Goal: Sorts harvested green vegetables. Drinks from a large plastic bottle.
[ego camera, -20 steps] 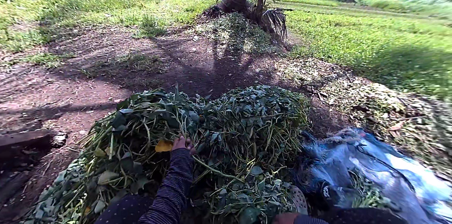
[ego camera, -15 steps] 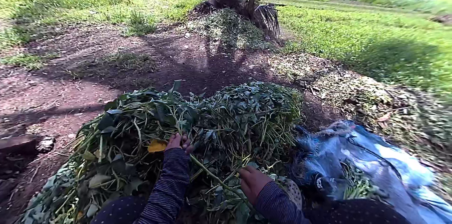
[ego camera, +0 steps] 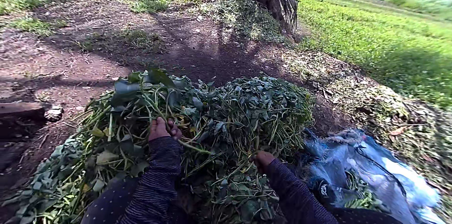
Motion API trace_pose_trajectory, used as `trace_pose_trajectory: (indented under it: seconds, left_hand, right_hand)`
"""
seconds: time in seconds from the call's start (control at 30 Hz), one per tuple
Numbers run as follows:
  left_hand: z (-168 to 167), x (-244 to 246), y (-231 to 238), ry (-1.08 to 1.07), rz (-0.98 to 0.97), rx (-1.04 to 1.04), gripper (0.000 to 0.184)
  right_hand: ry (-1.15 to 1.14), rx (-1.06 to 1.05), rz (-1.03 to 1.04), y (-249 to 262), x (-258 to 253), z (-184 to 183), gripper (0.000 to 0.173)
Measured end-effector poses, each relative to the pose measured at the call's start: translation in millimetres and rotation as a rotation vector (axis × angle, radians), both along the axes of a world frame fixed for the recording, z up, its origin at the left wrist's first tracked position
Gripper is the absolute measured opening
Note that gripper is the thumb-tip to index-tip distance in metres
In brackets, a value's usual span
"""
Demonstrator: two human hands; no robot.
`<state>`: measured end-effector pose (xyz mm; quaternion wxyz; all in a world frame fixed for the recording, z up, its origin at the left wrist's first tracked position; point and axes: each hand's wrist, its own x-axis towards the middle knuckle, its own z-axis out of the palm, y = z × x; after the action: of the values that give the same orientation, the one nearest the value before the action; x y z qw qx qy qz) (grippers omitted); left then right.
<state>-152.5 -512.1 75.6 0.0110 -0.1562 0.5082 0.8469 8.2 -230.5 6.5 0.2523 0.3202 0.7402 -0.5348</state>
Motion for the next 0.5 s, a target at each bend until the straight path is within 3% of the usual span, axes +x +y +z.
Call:
trace_pose_trajectory:
  seconds: [0.07,0.1,0.17,0.27,0.37,0.5]
  left_hand:
    - [-1.2,-6.8,-1.5,-0.08,-0.099,0.042,0.043]
    - [-1.5,-9.7,1.1,-0.121,-0.156,0.087,0.047]
    - [-6.1,-7.8,3.0,-0.121,-0.294,0.172,0.049]
    - [-4.8,-7.2,0.5,-0.085,-0.412,0.216,0.042]
    - [-2.2,-9.9,-8.1,-0.08,-0.465,0.22,0.041]
    - [3.5,-3.8,-11.5,-0.074,-0.644,0.179,0.031]
  right_hand:
    - [-0.042,0.135,0.559,1.3,5.6,-34.3,0.042]
    - [0.027,0.231,0.67,-0.5,-0.3,-51.6,0.042]
    - [0.036,0.367,0.759,-16.2,-22.2,-56.9,0.036]
    - [-0.074,0.548,0.872,-36.8,-46.8,-82.2,0.046]
    - [-0.047,0.571,0.869,-34.9,-44.5,-85.1,0.039]
    - [0.218,0.392,0.49,-7.6,-34.7,-42.2,0.038]
